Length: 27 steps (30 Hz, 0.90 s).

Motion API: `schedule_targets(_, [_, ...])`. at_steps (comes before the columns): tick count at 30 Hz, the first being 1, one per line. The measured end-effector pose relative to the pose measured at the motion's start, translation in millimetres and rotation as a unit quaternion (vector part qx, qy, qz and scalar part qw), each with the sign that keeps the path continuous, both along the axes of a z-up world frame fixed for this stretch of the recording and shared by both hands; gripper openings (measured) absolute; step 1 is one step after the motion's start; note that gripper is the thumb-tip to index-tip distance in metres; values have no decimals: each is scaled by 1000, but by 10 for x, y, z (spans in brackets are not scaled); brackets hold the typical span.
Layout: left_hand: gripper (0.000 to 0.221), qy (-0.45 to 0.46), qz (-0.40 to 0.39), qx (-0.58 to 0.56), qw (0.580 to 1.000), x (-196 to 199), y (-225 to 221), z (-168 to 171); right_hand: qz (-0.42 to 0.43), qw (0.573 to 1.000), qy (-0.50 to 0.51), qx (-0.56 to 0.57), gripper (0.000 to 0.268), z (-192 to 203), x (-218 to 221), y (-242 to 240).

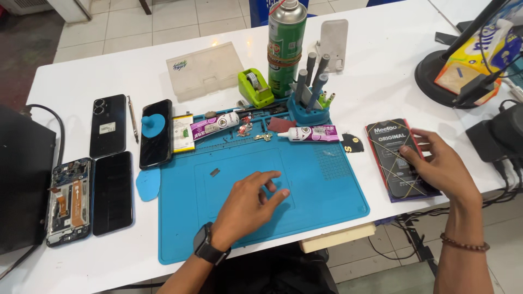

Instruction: The person disassembles a smartphone by removing the back cover and internal components, then reassembles it by placing parts back into the chassis. The person uses a suction cup and a metal pry tool to open the device and handles small components with fingers.

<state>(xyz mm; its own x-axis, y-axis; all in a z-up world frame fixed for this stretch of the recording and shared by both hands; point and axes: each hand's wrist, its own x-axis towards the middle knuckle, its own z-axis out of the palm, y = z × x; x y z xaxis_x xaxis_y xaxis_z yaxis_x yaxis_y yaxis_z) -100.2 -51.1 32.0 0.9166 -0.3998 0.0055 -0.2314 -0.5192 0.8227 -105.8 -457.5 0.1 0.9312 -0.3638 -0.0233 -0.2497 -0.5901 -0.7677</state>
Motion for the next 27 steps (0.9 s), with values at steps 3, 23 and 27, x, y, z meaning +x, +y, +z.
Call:
schedule_targets(3, [43, -5, 10, 19, 1000, 38, 77, 12, 9, 977, -63, -204, 49, 70, -7, 153])
schedule_targets(23, [29, -162, 146, 135, 966, 175, 1010, -195, 174, 940, -212, -203, 10, 245, 172, 1574])
schedule_targets(27, [19, -149, 143, 131, 969, 234, 965, -250, 235, 918, -285, -148, 12, 271, 339, 1935])
